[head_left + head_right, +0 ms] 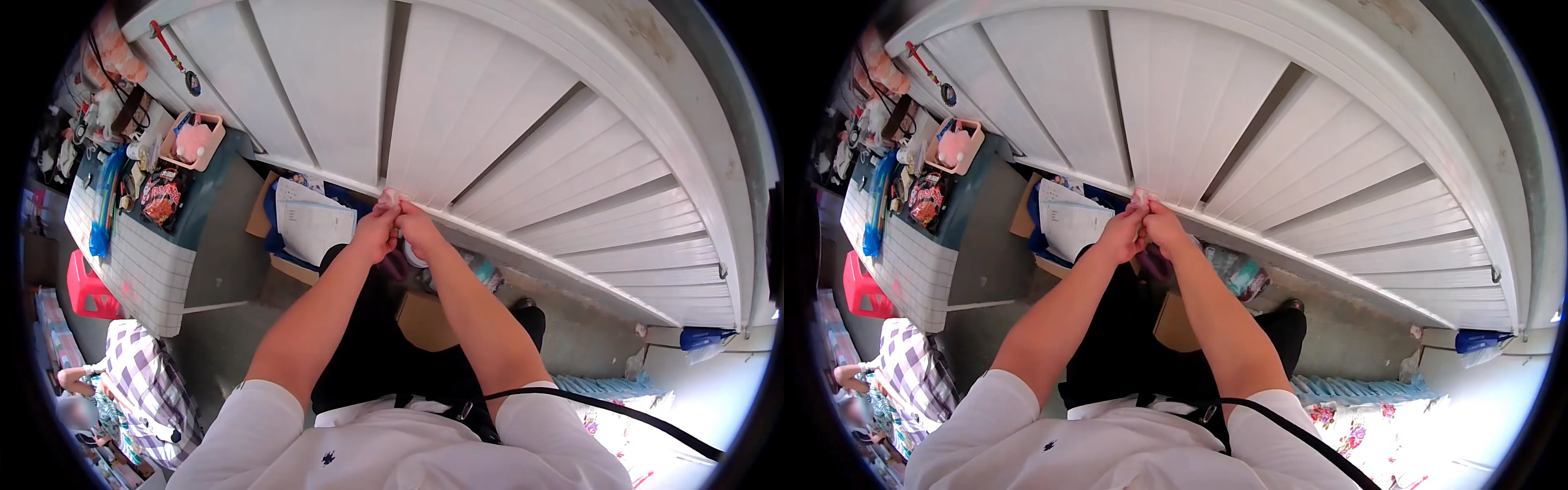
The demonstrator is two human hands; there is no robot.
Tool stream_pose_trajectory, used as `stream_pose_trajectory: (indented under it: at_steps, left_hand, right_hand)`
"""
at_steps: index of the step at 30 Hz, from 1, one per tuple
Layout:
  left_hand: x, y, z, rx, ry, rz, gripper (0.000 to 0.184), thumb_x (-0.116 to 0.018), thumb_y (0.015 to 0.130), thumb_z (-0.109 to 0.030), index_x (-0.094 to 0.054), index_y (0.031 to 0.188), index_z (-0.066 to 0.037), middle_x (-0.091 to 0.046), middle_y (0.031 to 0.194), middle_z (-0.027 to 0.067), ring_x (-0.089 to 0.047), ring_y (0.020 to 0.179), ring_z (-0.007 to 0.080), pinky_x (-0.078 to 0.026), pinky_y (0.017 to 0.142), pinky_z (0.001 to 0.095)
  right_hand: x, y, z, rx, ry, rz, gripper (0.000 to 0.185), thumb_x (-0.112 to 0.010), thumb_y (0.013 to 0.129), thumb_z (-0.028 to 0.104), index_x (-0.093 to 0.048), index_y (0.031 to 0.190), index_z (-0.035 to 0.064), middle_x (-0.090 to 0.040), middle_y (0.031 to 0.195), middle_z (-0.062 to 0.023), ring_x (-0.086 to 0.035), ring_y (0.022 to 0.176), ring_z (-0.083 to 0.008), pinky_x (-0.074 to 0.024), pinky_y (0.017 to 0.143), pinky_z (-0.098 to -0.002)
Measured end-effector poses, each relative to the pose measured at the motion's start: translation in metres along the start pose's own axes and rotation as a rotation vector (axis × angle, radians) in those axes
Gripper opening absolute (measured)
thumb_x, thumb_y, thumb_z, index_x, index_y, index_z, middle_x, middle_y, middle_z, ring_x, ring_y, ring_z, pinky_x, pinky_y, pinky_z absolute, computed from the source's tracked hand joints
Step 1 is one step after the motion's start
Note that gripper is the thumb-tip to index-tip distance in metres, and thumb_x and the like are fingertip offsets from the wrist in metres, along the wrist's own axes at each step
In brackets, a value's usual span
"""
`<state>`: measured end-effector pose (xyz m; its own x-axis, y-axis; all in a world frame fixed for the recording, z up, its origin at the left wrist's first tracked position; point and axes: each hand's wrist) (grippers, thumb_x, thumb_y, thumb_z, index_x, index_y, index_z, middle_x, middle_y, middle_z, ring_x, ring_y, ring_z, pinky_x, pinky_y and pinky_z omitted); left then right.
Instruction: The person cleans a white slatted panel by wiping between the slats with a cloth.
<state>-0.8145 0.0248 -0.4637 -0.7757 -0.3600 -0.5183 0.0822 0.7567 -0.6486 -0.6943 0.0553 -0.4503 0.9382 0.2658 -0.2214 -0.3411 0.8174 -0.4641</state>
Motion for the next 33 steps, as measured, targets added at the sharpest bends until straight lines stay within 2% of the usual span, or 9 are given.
stream_pose_trajectory:
  at_steps: [4, 7, 9, 13, 15, 18, 23, 26, 33]
  left_hand:
    - [-0.004, 0.019, -0.005, 0.008, 0.097, -0.026, 0.017, -0.070, 0.095, -0.030, -0.061, 0.092, -0.015, -0.059, 0.074, -0.0025, -0.049, 0.056, 0.0079, -0.035, 0.047, 0.0247]
    - [-0.023, 0.015, -0.009, -0.077, 0.130, -0.141, 0.016, -0.068, 0.096, -0.027, -0.061, 0.092, -0.013, -0.059, 0.072, -0.0013, -0.051, 0.056, 0.0087, -0.034, 0.044, 0.0254]
    - [-0.022, 0.027, 0.001, -0.131, 0.198, -0.173, 0.013, -0.067, 0.096, -0.023, -0.060, 0.091, -0.013, -0.057, 0.069, -0.0013, -0.049, 0.052, 0.0092, -0.034, 0.041, 0.0253]
    - [-0.043, 0.028, 0.015, -0.153, 0.326, -0.251, 0.010, -0.065, 0.095, -0.019, -0.060, 0.090, -0.012, -0.055, 0.066, -0.0009, -0.051, 0.050, 0.0110, -0.035, 0.040, 0.0267]
    - [-0.049, 0.028, 0.018, -0.085, 0.281, -0.254, 0.013, -0.068, 0.092, -0.020, -0.060, 0.087, -0.012, -0.056, 0.066, 0.0003, -0.051, 0.049, 0.0116, -0.035, 0.040, 0.0286]
    - [-0.047, 0.032, 0.016, -0.065, 0.202, -0.320, 0.014, -0.069, 0.091, -0.021, -0.059, 0.087, -0.013, -0.056, 0.067, -0.0004, -0.050, 0.051, 0.0108, -0.034, 0.041, 0.0274]
    - [-0.014, 0.053, -0.002, -0.135, -0.008, -0.412, 0.011, -0.069, 0.092, -0.021, -0.058, 0.090, -0.020, -0.056, 0.070, -0.0045, -0.046, 0.054, 0.0074, -0.032, 0.043, 0.0237]
    - [-0.029, 0.055, 0.017, -0.168, -0.103, -0.348, 0.012, -0.069, 0.092, -0.018, -0.058, 0.089, -0.022, -0.055, 0.070, -0.0054, -0.045, 0.053, 0.0073, -0.031, 0.044, 0.0239]
    - [-0.098, 0.042, 0.071, -0.018, -0.133, -0.289, 0.017, -0.069, 0.090, -0.012, -0.059, 0.090, -0.026, -0.056, 0.069, -0.0070, -0.045, 0.052, 0.0078, -0.029, 0.044, 0.0251]
  right_hand:
    - [0.009, 0.000, 0.008, 0.050, -0.316, 0.038, 0.036, -0.051, 0.088, 0.002, -0.063, 0.122, 0.0029, -0.070, 0.101, -0.0079, -0.064, 0.092, -0.0194, -0.0493, 0.080, -0.0324]
    - [0.023, -0.032, 0.024, 0.296, -0.668, -0.053, 0.040, -0.053, 0.090, 0.007, -0.059, 0.130, 0.0021, -0.070, 0.102, -0.0088, -0.065, 0.093, -0.0202, -0.0500, 0.078, -0.0319]
    - [0.047, -0.047, 0.009, 0.256, -0.680, -0.243, 0.038, -0.056, 0.092, 0.012, -0.060, 0.126, -0.0032, -0.071, 0.098, -0.0116, -0.066, 0.094, -0.0179, -0.0512, 0.085, -0.0310]
    - [0.112, -0.095, -0.018, -0.025, -0.272, -0.237, 0.037, -0.061, 0.092, 0.016, -0.061, 0.124, -0.0021, -0.071, 0.098, -0.0079, -0.067, 0.089, -0.0164, -0.0507, 0.071, -0.0287]
    - [0.135, -0.120, -0.029, -0.142, -0.287, -0.294, 0.039, -0.060, 0.093, 0.016, -0.058, 0.129, 0.0012, -0.069, 0.108, -0.0086, -0.067, 0.095, -0.0183, -0.0508, 0.076, -0.0291]
    - [0.153, -0.144, -0.043, -0.224, -0.196, -0.362, 0.038, -0.059, 0.094, 0.015, -0.057, 0.129, 0.0011, -0.069, 0.108, -0.0082, -0.066, 0.095, -0.0177, -0.0512, 0.078, -0.0299]
    - [0.176, -0.184, -0.034, -0.184, -0.196, -0.341, 0.036, -0.059, 0.096, 0.016, -0.058, 0.129, 0.0021, -0.068, 0.109, -0.0077, -0.066, 0.096, -0.0170, -0.0516, 0.082, -0.0311]
    - [0.177, -0.214, 0.000, -0.116, -0.223, -0.343, 0.035, -0.058, 0.097, 0.015, -0.059, 0.129, 0.0012, -0.069, 0.110, -0.0077, -0.065, 0.097, -0.0161, -0.0508, 0.082, -0.0296]
    - [0.173, -0.277, 0.101, 0.214, -0.314, -0.338, 0.033, -0.057, 0.098, 0.011, -0.060, 0.129, 0.0002, -0.068, 0.111, -0.0076, -0.064, 0.101, -0.0163, -0.0488, 0.089, -0.0282]
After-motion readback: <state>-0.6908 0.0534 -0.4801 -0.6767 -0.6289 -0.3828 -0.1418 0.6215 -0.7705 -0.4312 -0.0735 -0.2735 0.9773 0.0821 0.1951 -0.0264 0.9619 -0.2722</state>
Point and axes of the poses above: each hand's wrist, its own y-axis towards the middle knuckle, its own x-axis out of the back of the hand, z = x × y
